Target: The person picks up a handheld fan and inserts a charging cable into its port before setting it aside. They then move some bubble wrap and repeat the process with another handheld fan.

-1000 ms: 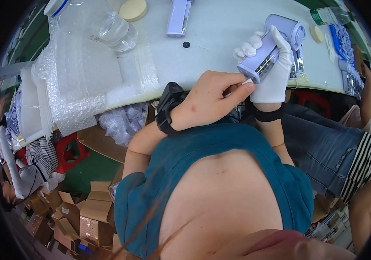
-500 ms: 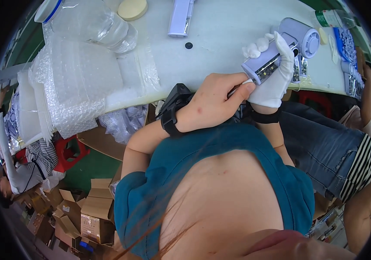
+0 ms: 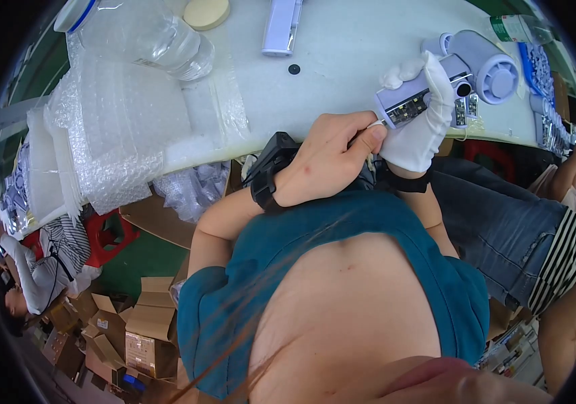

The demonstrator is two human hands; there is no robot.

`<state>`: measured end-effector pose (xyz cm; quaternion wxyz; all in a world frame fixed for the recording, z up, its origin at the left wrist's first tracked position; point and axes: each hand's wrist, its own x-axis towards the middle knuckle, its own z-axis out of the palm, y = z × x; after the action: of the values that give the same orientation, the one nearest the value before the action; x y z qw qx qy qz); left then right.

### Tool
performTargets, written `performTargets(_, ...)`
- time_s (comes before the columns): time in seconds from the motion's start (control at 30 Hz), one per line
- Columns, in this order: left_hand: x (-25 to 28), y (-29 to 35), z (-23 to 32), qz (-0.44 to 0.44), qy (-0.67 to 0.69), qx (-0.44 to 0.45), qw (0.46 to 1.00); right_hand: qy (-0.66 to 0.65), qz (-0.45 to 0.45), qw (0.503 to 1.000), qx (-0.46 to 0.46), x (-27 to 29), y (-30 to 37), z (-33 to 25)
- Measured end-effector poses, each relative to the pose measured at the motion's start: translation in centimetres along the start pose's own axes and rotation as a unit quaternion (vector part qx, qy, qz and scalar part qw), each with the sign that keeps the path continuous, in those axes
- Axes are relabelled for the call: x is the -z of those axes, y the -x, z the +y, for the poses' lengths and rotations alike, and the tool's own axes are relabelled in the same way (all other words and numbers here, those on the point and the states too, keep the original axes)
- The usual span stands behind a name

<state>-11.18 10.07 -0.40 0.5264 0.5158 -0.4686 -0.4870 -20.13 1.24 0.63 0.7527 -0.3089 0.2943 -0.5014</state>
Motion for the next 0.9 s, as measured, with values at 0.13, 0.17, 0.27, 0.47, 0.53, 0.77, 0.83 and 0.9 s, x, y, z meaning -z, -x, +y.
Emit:
performTargets(0.13, -0.3, 0.1, -0.1, 0.003, 0.020, -0.009, 1.000, 0.044, -0.033, 0.997, 0.059, 0.3, 0.0, -0.1)
performTargets(0.17, -0.3, 0.2, -0.1, 0.003, 0.020, -0.010, 1.000, 0.021, -0.039, 0.999, 0.032, 0.1, 0.1, -0.2)
performTargets(0.27, -0.2, 0.4, -0.1, -0.012, 0.001, -0.015, 1.000, -0.026, -0.050, 0.998, -0.022, -0.2, 0.3, -0.5)
performTargets(0.47, -0.5, 0.6, 0.1, -0.006, 0.004, 0.002, 1.000, -0.021, -0.018, 0.999, -0.016, -0.3, 0.6, -0.4)
performTargets(0.53, -0.7, 0.7, -0.1, 0.009, 0.024, -0.007, 1.000, -0.017, -0.013, 1.000, -0.007, -0.3, 0.7, -0.5)
performTargets(0.77, -1.2, 0.9, -0.5, 0.004, 0.043, -0.002, 0.999, -0.029, 0.012, 0.999, -0.018, -0.1, 1.2, -0.7)
performTargets(0.83, -1.3, 1.0, -0.6, 0.001, 0.051, -0.002, 0.999, -0.029, 0.008, 0.999, -0.019, 0.2, 1.2, -0.6)
performTargets(0.9, -1.3, 1.1, -0.7, 0.000, 0.049, 0.003, 0.999, -0.028, 0.001, 0.999, -0.021, 0.5, 1.3, -0.6)
